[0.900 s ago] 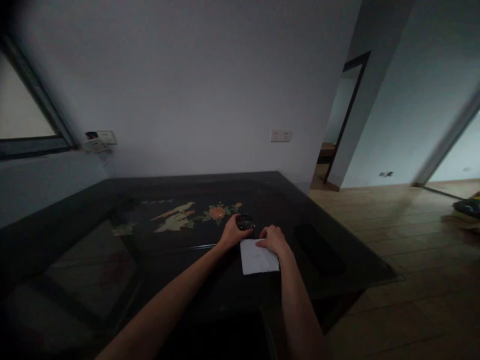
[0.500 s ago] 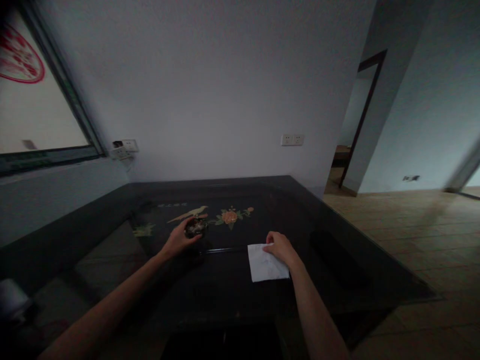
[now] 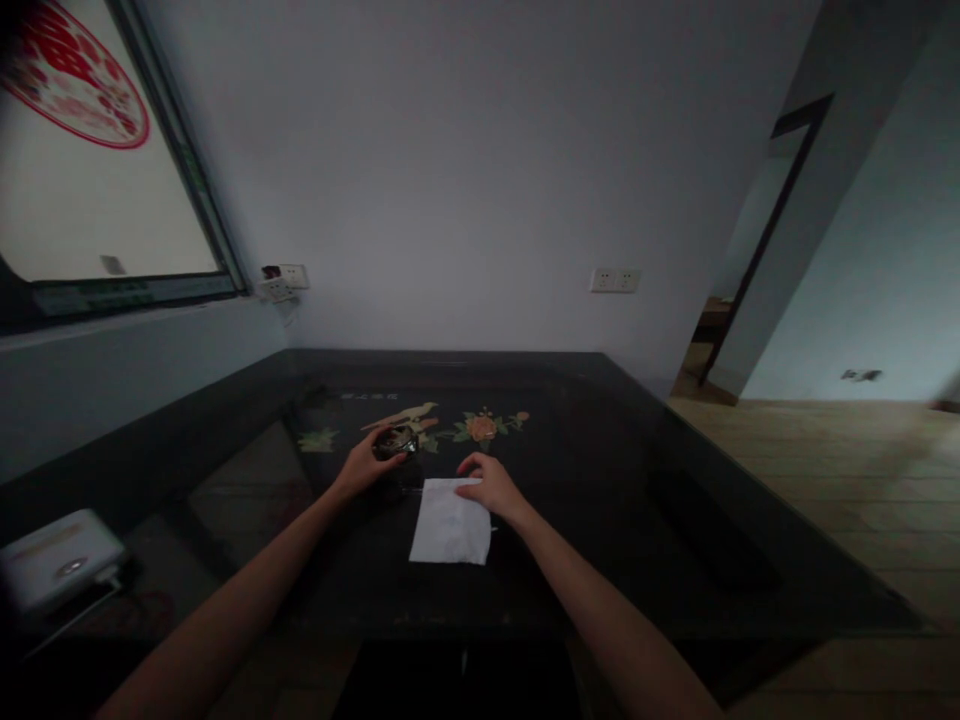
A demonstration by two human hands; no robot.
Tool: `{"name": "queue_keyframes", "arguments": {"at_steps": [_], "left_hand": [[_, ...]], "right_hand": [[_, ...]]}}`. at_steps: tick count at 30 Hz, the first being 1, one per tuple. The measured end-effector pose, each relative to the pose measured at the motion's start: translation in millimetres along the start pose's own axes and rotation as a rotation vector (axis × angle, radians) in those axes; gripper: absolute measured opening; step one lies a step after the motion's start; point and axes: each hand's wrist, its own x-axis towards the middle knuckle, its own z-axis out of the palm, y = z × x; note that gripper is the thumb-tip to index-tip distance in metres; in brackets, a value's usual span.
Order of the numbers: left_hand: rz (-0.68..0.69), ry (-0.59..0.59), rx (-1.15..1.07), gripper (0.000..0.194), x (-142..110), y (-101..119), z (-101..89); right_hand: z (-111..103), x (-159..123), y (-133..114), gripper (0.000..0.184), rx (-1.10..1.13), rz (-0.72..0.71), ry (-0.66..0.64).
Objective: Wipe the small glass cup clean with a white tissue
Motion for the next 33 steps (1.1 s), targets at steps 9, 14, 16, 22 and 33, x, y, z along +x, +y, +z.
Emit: {"name": "queue_keyframes", "arguments": {"at_steps": [9,14,16,22,33], "left_hand": [[0.005,-0.045,0.013,0.065,0,1,6.1],[0.034,-0.037,0.094,0.069,0,-2,9.3],[0.041,-0.039,0.101,0.07,0,-6,11.3],[0.072,-0.037,0.106,0.068,1,-10,12.8],[0.026,-0.099,0.054,0.076,-2,-7,11.5]], "right_hand": [[84,36,-21,0.033,-0.36,-0.118,0.085],[85,25,-31,0.032,-0.557,-0.255,0.176],[78,10,-31,0.031,-0.657,-0.342,0.184],[69,-31,-17,0.043,-0.748,-0.47,-0.096],[73,-17,-15,0.045,-0.766,-0.434,-0.131]]}}
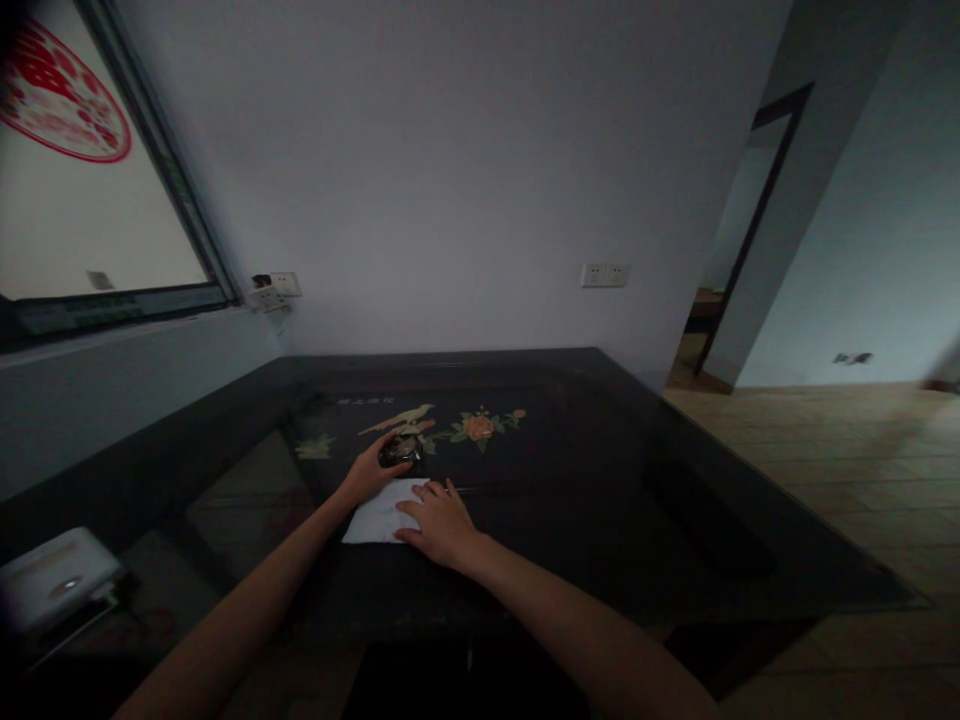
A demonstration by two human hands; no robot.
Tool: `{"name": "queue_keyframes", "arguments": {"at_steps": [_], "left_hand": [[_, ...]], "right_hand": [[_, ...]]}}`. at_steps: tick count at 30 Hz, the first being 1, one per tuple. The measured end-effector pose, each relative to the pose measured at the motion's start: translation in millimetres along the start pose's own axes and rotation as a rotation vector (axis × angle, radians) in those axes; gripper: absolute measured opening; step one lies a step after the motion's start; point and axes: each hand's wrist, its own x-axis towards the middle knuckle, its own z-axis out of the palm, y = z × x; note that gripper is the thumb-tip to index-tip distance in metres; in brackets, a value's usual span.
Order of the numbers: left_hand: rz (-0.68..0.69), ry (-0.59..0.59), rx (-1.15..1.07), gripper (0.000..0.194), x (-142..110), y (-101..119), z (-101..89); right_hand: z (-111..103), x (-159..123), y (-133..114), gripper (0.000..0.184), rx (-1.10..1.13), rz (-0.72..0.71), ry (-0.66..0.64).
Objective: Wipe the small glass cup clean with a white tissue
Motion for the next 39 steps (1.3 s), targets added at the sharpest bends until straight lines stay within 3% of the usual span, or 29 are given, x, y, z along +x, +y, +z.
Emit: {"name": "queue_keyframes", "arguments": {"at_steps": [4,7,11,13,15,18,20,23,30,39], "left_hand": [[0.028,-0.039,-0.039,0.082,-1,2,-0.7],[0.083,0.003,-0.048,0.075,1,4,-6.0],[0.176,0.247,-0.042,0.042,0,29,-21.9],[0.18,0.275,-0.092,0.026,-7,56,-24.5],[0.205,0.061,-0.149,0.023,-20,89,-17.1],[0.244,-0.276,-0.151,0.025,-45,132,12.0],[0.32,-0.491,-0.107,0.025,-61,149,35.0],[0.449,-0.625,-0.015,0.019,-76,155,57.9],[0.515,-0.506,0.07,0.023,-79,142,58.0],[0.63,-0.517,0.271,0.018,-78,141,60.0]], "right_hand": [[3,0,5,0.047,0.037,-0.017,-0.005],[-2,-3,8,0.047,0.099,-0.03,0.049],[-23,-12,23,0.031,0.268,0.0,0.237],[-34,-19,38,0.027,0.345,0.058,0.308],[-42,-27,54,0.029,0.401,0.105,0.335],[-44,-40,74,0.037,0.494,0.164,0.343],[-40,-45,80,0.04,0.541,0.201,0.366],[-31,-47,81,0.04,0.56,0.234,0.39],[-19,-42,72,0.035,0.485,0.194,0.339],[-16,-43,71,0.034,0.457,0.204,0.292]]}}
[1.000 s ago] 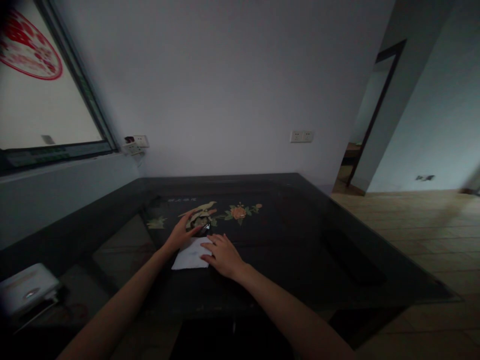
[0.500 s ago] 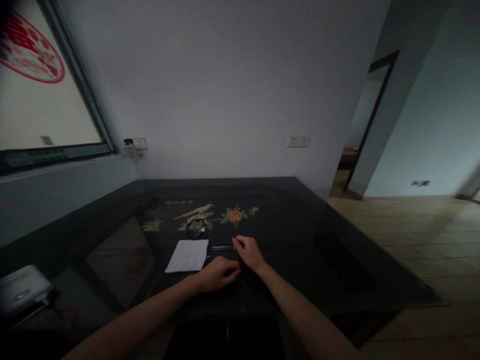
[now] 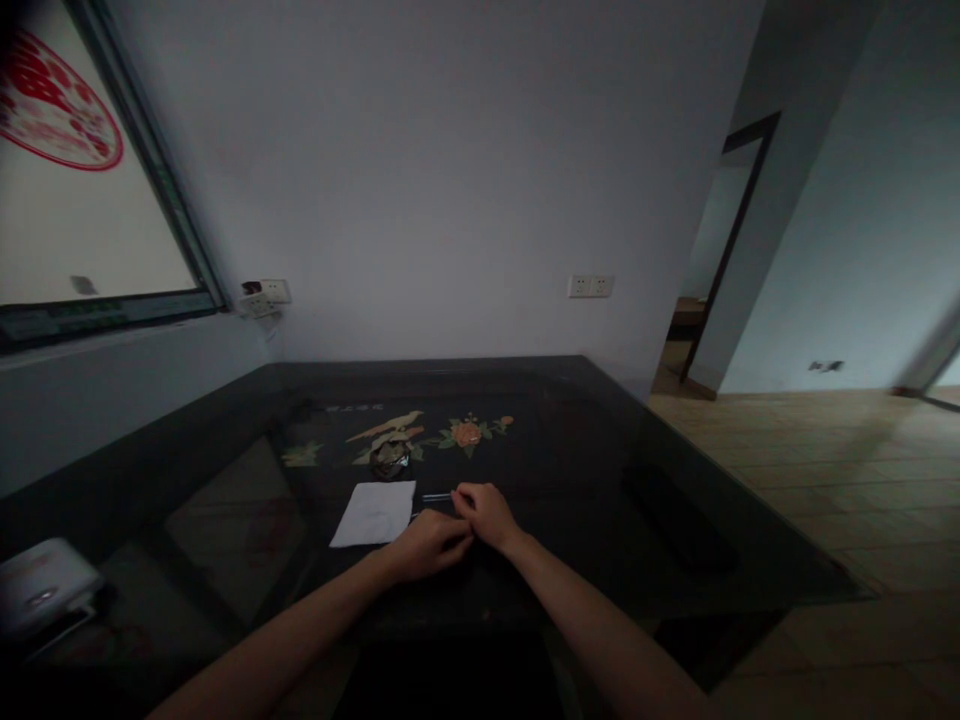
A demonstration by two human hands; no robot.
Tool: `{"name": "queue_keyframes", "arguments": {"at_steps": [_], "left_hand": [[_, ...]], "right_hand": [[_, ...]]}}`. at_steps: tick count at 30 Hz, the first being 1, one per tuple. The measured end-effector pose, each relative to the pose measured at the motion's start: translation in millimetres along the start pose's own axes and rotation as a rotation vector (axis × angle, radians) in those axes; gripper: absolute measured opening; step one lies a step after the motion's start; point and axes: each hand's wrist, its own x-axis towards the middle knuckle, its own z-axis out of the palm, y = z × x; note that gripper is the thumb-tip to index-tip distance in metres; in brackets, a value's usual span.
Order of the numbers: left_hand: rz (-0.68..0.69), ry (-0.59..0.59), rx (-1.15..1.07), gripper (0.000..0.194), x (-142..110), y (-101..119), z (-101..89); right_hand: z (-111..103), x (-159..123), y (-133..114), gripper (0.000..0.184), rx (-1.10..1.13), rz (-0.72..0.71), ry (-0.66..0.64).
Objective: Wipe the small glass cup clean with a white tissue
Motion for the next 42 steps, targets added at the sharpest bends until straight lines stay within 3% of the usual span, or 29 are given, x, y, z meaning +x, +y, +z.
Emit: {"name": "queue_keyframes", "arguments": {"at_steps": [5,42], "left_hand": [[-0.044,-0.005,0.039,0.02,0.5,-2.8,0.7],[0.012,-0.074,0.041,0.02,4.4,-4.8,1.1]], "right_hand": [[-1.4,0.4,-1.4,0.035,-0.014,0.021,-0.014],[-1.7,0.9,1.4,0.035,-0.003,0.02,-0.053]]}}
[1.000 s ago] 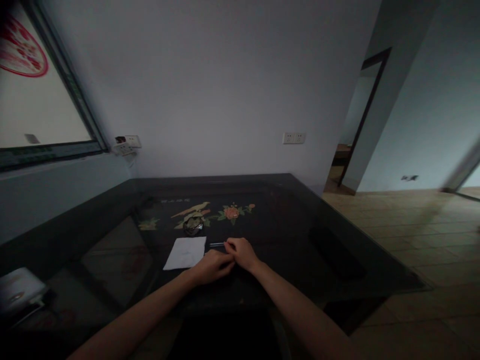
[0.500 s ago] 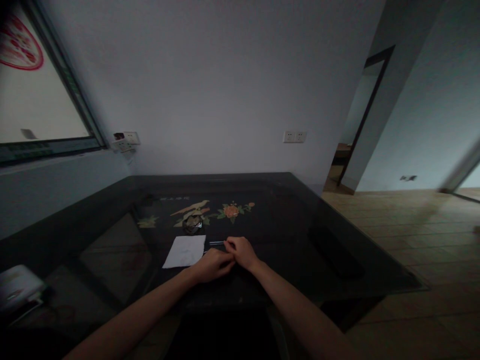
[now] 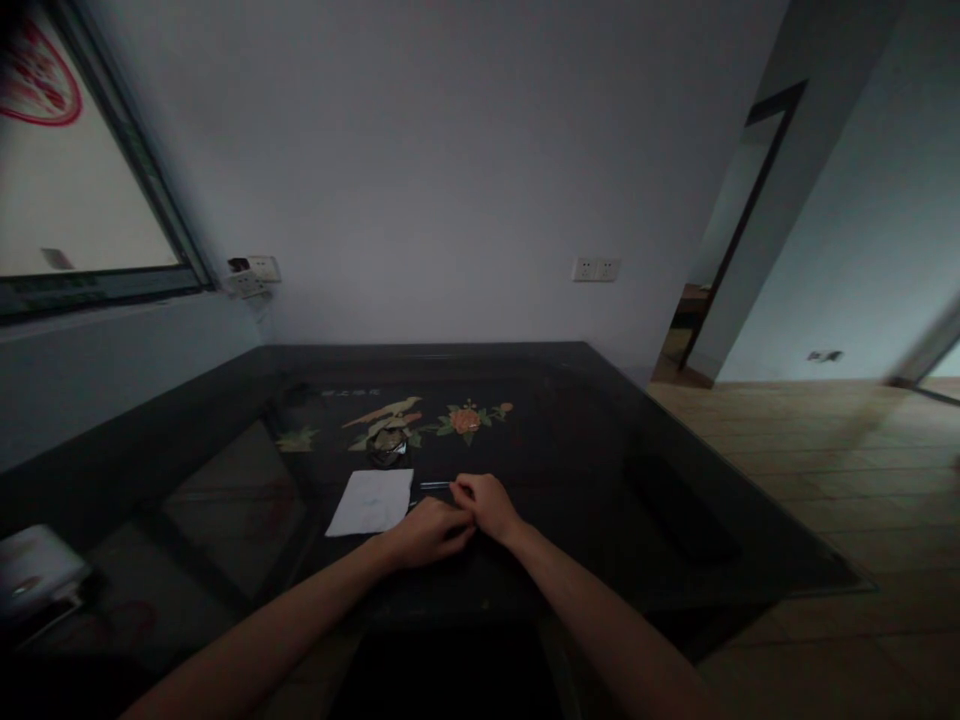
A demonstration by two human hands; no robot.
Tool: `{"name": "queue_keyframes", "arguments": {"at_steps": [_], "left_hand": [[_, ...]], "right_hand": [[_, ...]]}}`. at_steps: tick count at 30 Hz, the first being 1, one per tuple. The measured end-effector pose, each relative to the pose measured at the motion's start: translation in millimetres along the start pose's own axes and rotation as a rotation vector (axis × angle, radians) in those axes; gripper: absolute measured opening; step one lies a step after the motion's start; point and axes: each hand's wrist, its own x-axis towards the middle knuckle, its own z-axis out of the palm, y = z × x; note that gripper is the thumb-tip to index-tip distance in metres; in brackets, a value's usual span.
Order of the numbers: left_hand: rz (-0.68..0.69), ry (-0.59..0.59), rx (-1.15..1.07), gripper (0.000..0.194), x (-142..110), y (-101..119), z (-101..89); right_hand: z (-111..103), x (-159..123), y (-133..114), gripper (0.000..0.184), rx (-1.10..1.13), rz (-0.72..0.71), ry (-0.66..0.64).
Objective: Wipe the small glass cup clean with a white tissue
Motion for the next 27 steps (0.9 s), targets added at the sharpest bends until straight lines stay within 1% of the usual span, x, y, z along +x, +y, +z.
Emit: {"name": "queue_keyframes", "arguments": {"at_steps": [4,14,27], "left_hand": [[0.0,-0.022,-0.009,0.019,0.5,0.7,-2.0],[-0.011,0.013,-0.022,0.021,1.0,1.0,1.0],[-0.012,0.004,-0.004,0.019,0.6,-0.4,3.7]], "right_hand": [[0.8,0.4,0.6,0.035,0.008,0.0,0.001],[-0.5,1.2,-1.8,0.034,-0.029,0.001,0.003],[0.4,1.5,-0.7,0.033,-0.044,-0.007,0.001]]}}
